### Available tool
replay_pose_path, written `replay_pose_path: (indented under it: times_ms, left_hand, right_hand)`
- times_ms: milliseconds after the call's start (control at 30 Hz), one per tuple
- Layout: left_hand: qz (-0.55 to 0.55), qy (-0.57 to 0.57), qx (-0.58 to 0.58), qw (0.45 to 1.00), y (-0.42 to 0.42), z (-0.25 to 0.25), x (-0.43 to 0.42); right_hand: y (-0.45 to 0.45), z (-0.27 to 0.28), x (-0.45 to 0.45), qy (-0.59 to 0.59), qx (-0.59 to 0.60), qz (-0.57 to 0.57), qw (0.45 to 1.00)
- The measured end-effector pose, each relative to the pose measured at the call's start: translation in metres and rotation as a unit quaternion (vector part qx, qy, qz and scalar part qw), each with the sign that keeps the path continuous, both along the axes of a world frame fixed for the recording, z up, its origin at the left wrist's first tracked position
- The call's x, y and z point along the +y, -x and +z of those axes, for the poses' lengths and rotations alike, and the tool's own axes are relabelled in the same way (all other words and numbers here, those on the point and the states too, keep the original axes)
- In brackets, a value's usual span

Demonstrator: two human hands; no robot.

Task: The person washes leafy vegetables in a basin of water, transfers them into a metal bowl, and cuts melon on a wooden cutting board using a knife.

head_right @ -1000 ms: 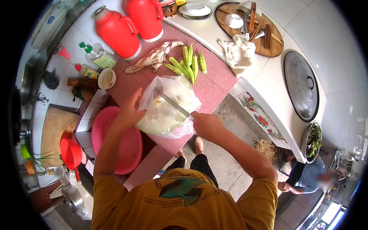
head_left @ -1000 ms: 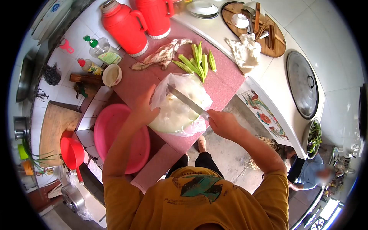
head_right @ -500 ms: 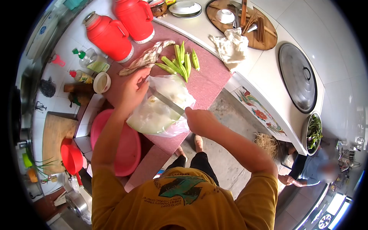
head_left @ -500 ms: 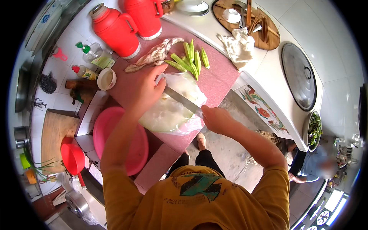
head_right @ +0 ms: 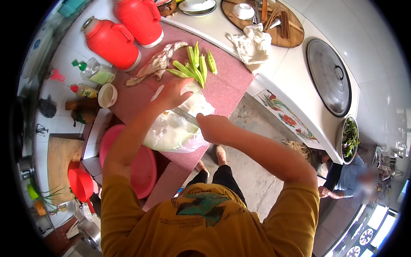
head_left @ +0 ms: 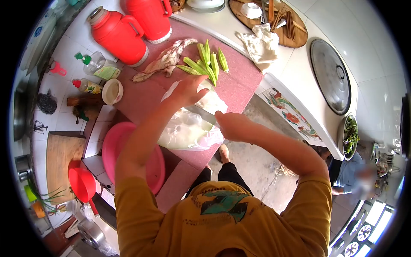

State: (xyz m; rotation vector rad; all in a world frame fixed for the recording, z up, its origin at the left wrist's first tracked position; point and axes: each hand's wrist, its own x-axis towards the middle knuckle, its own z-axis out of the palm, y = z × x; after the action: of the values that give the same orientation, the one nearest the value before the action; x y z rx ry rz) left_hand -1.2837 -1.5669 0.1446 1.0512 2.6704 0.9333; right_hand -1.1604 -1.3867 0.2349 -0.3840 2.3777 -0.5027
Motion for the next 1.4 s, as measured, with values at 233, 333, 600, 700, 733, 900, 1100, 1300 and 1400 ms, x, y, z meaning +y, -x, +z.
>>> replay_pose_path:
  times_ms: [233, 333, 600, 700, 733, 900, 1100, 1300, 1400]
  left_hand:
    - [-0.003, -0.017, 0.005, 1.0, 0.004, -0.019, -0.008]
    - [0.004, -0.02, 0.013, 1.0, 0.004, -0.025, -0.013]
    - [-0.009, 0.027, 0.077, 0.997, -0.005, -0.022, -0.013]
    - [-0.012, 0.037, 0.1, 0.994, -0.01, -0.025, -0.009]
    - [-0.011, 0.041, 0.108, 0.993, -0.011, -0.026, -0.008]
    - [-0.003, 0.053, 0.1, 0.994, -0.008, -0.024, -0.009]
    - [-0.011, 0.046, 0.132, 0.99, -0.005, -0.027, -0.005]
    - [-0.012, 0.012, 0.13, 0.991, -0.005, -0.038, -0.013]
    - [0.016, -0.02, 0.094, 0.995, -0.007, -0.042, -0.019]
  right_hand:
    - [0.007, -0.016, -0.01, -0.009, -0.015, 0.011, 1.0]
    - [0.006, -0.021, -0.016, -0.008, -0.022, 0.001, 1.0]
    - [-0.014, -0.051, -0.02, 0.006, 0.001, -0.017, 1.0]
    - [-0.022, -0.065, -0.019, 0.018, -0.018, -0.033, 0.999]
    - [-0.022, -0.068, -0.019, 0.022, -0.028, -0.038, 0.999]
    - [-0.024, -0.075, -0.018, 0.03, -0.014, -0.035, 0.999]
    - [-0.037, -0.073, -0.022, 0.029, 0.024, -0.095, 0.995]
    - [-0.05, -0.071, 0.012, 0.089, -0.027, -0.126, 0.988]
    - [-0.045, -0.042, 0.003, 0.028, -0.036, -0.108, 0.993]
